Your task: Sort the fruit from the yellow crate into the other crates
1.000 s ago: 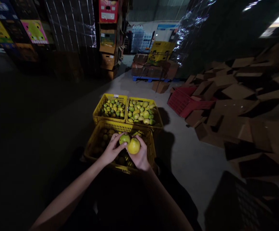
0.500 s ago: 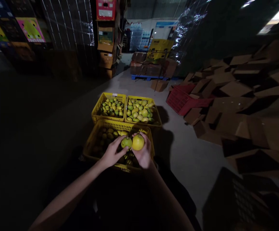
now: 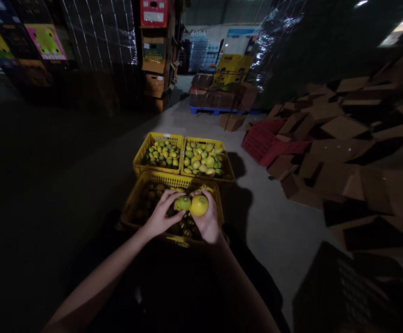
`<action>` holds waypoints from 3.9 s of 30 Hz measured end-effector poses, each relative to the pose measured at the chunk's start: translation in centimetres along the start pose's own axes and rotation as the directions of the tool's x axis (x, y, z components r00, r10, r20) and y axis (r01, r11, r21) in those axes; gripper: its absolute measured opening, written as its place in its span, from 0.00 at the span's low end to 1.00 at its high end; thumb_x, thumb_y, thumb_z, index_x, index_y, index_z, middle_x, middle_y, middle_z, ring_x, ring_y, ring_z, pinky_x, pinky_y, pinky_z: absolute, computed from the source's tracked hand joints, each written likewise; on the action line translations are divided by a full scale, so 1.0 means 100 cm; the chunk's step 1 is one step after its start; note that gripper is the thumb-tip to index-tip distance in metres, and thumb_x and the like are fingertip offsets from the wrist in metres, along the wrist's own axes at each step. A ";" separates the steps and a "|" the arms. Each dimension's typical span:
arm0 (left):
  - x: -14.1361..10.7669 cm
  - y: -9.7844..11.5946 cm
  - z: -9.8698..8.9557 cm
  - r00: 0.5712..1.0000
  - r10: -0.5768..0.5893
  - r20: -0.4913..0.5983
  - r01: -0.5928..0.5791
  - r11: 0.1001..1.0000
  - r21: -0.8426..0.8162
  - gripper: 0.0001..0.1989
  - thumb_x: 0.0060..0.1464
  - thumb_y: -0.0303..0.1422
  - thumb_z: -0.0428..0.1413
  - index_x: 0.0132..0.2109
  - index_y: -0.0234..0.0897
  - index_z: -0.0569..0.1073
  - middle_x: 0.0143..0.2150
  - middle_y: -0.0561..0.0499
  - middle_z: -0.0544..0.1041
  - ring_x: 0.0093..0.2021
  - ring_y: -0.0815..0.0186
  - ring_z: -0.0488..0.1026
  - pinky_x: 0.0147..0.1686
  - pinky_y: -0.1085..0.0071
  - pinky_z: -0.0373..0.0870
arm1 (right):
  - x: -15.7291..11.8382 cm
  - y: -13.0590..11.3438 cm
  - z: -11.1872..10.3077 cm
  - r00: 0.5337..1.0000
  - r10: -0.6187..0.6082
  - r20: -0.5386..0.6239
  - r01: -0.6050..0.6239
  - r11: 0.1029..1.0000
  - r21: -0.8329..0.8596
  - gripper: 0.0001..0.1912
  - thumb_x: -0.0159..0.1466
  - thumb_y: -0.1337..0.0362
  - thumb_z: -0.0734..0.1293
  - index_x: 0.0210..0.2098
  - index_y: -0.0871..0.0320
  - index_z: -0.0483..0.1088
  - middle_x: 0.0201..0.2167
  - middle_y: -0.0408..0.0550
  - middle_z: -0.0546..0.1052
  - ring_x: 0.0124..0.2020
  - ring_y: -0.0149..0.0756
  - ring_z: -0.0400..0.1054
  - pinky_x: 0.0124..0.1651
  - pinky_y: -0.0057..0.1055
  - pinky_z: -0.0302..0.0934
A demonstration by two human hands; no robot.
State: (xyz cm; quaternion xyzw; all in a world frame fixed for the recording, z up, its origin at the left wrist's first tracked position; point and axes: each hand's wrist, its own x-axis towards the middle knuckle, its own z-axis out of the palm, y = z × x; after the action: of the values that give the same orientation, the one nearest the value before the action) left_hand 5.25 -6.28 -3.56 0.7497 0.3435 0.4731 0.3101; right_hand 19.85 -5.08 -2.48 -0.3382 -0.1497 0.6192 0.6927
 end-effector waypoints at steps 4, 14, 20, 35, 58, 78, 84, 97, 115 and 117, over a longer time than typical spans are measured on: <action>0.004 -0.002 0.006 0.969 -0.246 0.005 0.241 0.947 -0.213 0.22 0.53 0.42 0.53 0.52 0.39 0.66 0.47 0.44 0.70 0.44 0.61 0.70 0.45 0.64 0.68 | 0.002 -0.003 0.003 0.980 0.198 0.000 -0.198 0.980 -0.016 0.08 0.53 0.58 0.65 0.25 0.55 0.67 0.23 0.41 0.73 0.25 0.29 0.67 0.29 0.26 0.65; 0.011 -0.013 0.005 0.405 -0.890 0.209 0.817 0.250 -0.519 0.25 0.54 0.53 0.46 0.30 0.34 0.69 0.15 0.56 0.65 0.16 0.73 0.63 0.20 0.77 0.60 | -0.006 -0.003 0.009 0.863 0.503 0.049 -0.462 0.824 -0.328 0.11 0.55 0.57 0.64 0.32 0.58 0.66 0.19 0.42 0.72 0.16 0.29 0.63 0.16 0.24 0.54; 0.014 -0.016 0.004 0.355 -0.898 0.261 0.814 0.160 -0.558 0.27 0.54 0.53 0.44 0.25 0.33 0.67 0.15 0.53 0.66 0.14 0.74 0.61 0.17 0.77 0.56 | -0.002 0.001 0.005 0.856 0.517 0.006 -0.454 0.758 -0.468 0.20 0.58 0.46 0.58 0.26 0.57 0.63 0.12 0.40 0.67 0.11 0.26 0.55 0.14 0.20 0.42; 0.021 -0.008 -0.004 0.441 -0.775 0.453 0.801 0.112 -0.588 0.27 0.55 0.54 0.32 0.22 0.39 0.54 0.11 0.58 0.53 0.10 0.76 0.47 0.12 0.78 0.41 | -0.001 0.002 0.002 0.818 0.575 0.005 -0.496 0.709 -0.502 0.19 0.58 0.47 0.56 0.26 0.56 0.61 0.13 0.40 0.67 0.12 0.26 0.56 0.18 0.22 0.49; 0.011 -0.003 -0.012 0.947 -0.125 -0.295 0.142 0.989 0.037 0.22 0.46 0.39 0.61 0.45 0.38 0.63 0.42 0.48 0.69 0.45 0.62 0.67 0.46 0.67 0.62 | 0.002 0.001 -0.002 0.904 -0.317 0.286 0.421 0.551 -0.720 0.29 0.41 0.58 0.76 0.39 0.55 0.61 0.35 0.46 0.72 0.37 0.39 0.69 0.39 0.34 0.65; 0.013 -0.002 -0.017 0.951 0.003 -0.310 0.026 0.996 0.090 0.22 0.44 0.38 0.62 0.48 0.41 0.70 0.45 0.46 0.65 0.47 0.61 0.65 0.46 0.64 0.66 | -0.002 0.003 -0.009 0.639 -0.526 0.561 0.714 0.136 -0.686 0.24 0.51 0.62 0.71 0.46 0.53 0.62 0.44 0.50 0.70 0.44 0.39 0.67 0.43 0.37 0.66; 0.016 -0.001 -0.016 0.924 -0.258 -0.283 0.133 0.910 -0.394 0.20 0.45 0.39 0.61 0.45 0.40 0.67 0.42 0.50 0.69 0.39 0.68 0.69 0.41 0.69 0.68 | -0.008 -0.008 -0.001 0.804 -0.423 0.417 0.593 0.533 -0.603 0.28 0.47 0.63 0.73 0.46 0.52 0.64 0.47 0.47 0.71 0.45 0.39 0.69 0.44 0.37 0.67; 0.020 -0.002 -0.018 0.828 -0.556 -0.075 0.304 0.557 -0.773 0.21 0.44 0.39 0.62 0.46 0.38 0.74 0.49 0.48 0.74 0.53 0.60 0.67 0.56 0.63 0.60 | -0.004 -0.009 0.000 0.967 -0.050 0.252 0.153 0.900 -0.407 0.21 0.48 0.65 0.72 0.43 0.53 0.71 0.44 0.45 0.74 0.46 0.39 0.69 0.49 0.42 0.65; 0.018 0.003 -0.013 0.859 -0.509 -0.050 0.380 0.701 -0.604 0.21 0.41 0.35 0.64 0.45 0.37 0.71 0.43 0.48 0.74 0.46 0.64 0.70 0.50 0.67 0.64 | -0.010 0.004 0.000 0.926 -0.022 0.376 0.295 0.662 -0.689 0.14 0.50 0.60 0.71 0.35 0.56 0.70 0.33 0.44 0.74 0.35 0.37 0.69 0.41 0.37 0.67; 0.018 -0.005 -0.012 0.795 -0.603 -0.069 0.429 0.638 -0.640 0.19 0.41 0.37 0.64 0.41 0.35 0.72 0.38 0.49 0.75 0.41 0.66 0.72 0.46 0.67 0.67 | -0.017 -0.001 0.008 0.918 -0.138 0.372 0.388 0.506 -0.770 0.13 0.51 0.59 0.71 0.34 0.55 0.70 0.30 0.44 0.73 0.32 0.39 0.68 0.39 0.40 0.66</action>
State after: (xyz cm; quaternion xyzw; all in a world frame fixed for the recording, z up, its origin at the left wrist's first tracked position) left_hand 4.63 -4.40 -2.62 0.4084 0.4187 0.5454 0.6004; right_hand 19.17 -6.47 -1.48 -0.5126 -0.5646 0.3986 0.5094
